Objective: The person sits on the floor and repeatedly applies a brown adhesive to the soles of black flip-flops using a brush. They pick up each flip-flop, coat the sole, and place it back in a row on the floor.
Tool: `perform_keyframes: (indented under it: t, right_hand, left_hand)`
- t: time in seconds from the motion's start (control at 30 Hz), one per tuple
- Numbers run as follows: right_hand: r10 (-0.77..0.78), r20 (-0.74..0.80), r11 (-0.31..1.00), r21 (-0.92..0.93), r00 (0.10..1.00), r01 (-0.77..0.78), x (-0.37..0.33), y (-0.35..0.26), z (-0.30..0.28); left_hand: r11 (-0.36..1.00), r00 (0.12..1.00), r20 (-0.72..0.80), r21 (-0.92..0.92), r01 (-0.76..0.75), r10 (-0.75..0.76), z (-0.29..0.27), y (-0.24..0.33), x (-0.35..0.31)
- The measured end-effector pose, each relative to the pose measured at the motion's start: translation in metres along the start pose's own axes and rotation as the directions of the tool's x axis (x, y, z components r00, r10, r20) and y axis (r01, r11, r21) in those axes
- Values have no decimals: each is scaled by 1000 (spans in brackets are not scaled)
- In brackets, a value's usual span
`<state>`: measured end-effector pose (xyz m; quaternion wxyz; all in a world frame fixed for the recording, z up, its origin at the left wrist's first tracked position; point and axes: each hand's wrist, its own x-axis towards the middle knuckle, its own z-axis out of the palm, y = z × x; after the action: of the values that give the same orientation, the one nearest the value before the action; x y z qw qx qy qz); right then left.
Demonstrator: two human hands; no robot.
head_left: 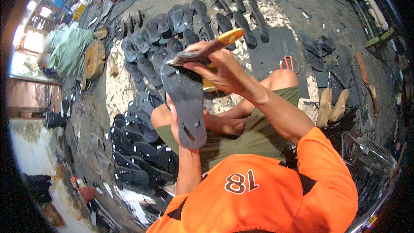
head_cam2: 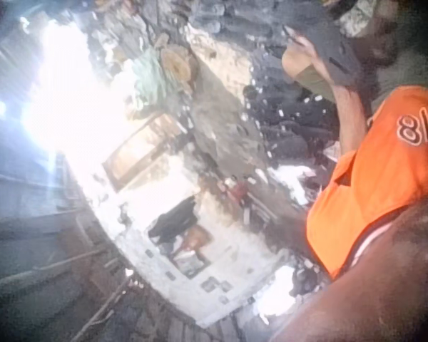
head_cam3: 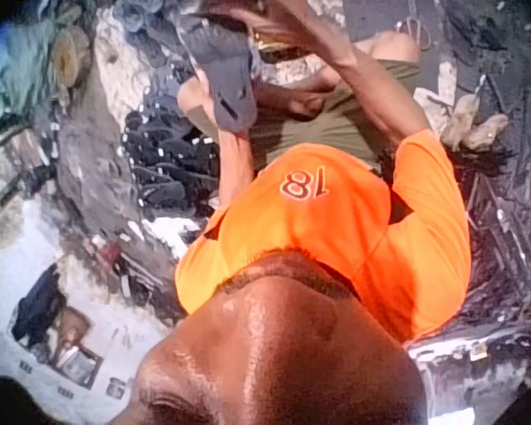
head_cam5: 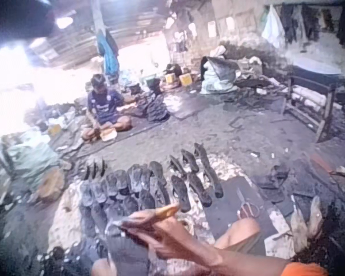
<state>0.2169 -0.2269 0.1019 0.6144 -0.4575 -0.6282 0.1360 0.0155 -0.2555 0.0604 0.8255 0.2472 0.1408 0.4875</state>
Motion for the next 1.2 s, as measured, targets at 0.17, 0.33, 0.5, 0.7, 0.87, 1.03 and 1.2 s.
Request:
perform_keyframes:
  t: [0.17,0.33,0.5,0.7,0.87,1.03,1.2]
  right_hand:
    - [297,-1,952,80,955,-296,-100,-39,39]
    - [304,176,920,201,936,-336,-115,-65,8]
    - [-60,32,975,-214,998,66,-70,-18,-11]
    - [-103,89,995,10,991,103,-80,-43,-18]
    - [521,171,747,384,837,-543,-102,-62,-63]
    - [517,-306,809,481,799,-339,-69,-46,-99]
    - [597,-345,788,422,724,-449,-74,-25,-87]
  left_hand:
    - [999,990,-139,-32,-12,8,-3,6,21]
    - [985,997,26,-154,79,-76,-5,2,48]
    - [878,945,-119,-420,231,-305,38,-34,35]
    - [977,977,184,-163,137,-106,23,-38,21]
    - [973,927,-293,-54,226,-232,-27,-54,50]
    - [992,841,-529,-109,66,-114,-156,-77,73]
    - [930,513,-803,-367,-21,-305,-136,-70,81]
